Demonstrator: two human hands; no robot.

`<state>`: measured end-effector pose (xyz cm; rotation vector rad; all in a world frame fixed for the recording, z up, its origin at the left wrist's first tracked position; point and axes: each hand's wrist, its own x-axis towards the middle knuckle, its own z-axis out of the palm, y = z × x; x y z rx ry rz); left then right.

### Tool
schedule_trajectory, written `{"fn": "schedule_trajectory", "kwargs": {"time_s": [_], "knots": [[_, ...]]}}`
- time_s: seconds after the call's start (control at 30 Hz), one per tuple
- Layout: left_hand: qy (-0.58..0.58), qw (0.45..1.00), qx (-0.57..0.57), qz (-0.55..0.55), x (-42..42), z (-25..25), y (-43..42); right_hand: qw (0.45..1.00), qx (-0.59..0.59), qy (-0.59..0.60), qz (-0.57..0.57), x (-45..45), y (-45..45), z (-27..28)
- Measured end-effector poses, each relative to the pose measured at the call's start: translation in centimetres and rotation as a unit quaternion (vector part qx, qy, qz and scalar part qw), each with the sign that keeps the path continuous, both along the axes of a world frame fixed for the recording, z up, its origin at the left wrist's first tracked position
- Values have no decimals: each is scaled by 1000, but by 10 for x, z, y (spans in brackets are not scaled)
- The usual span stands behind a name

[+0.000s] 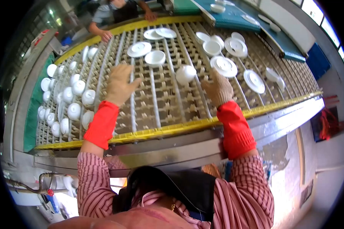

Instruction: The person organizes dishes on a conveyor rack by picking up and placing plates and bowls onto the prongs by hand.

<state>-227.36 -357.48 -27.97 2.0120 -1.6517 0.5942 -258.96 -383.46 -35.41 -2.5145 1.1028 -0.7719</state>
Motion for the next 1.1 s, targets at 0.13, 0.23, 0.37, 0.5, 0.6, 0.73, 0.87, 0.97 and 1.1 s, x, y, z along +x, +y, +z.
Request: {"fn": "schedule_trajectory", "kwargs": {"time_s": [0.13,0.23,0.37,0.5,0.6,0.73,0.87,0.97,1.1], "knots": [[-54,984,143,-88,-95,-25,-87,1000,-18,7,-24,-9,-10,-1],[11,987,154,-41,-134,-50,-136,999,-22,10,-48,-17,-18,6],[99,986,107,80,-131,-83,-181,999,-1,12,-40,-17,-25,3],[96,986,116,78,-117,-74,-194,999,-19,-11,-29,-23,-31,-10],[61,995,-74,30,-87,-51,-176,1000,11,-24,-8,-30,-35,-5],[17,983,-43,179,8,-18,-100,997,-14,-51,51,-28,-43,-20],[57,922,-110,368,65,-3,9,993,19,-58,99,-28,-28,-18],[349,844,-84,399,115,-23,86,991,63,-24,118,-24,-19,2],[293,892,-50,341,66,-1,92,987,62,-7,148,-28,-23,-20]]}}
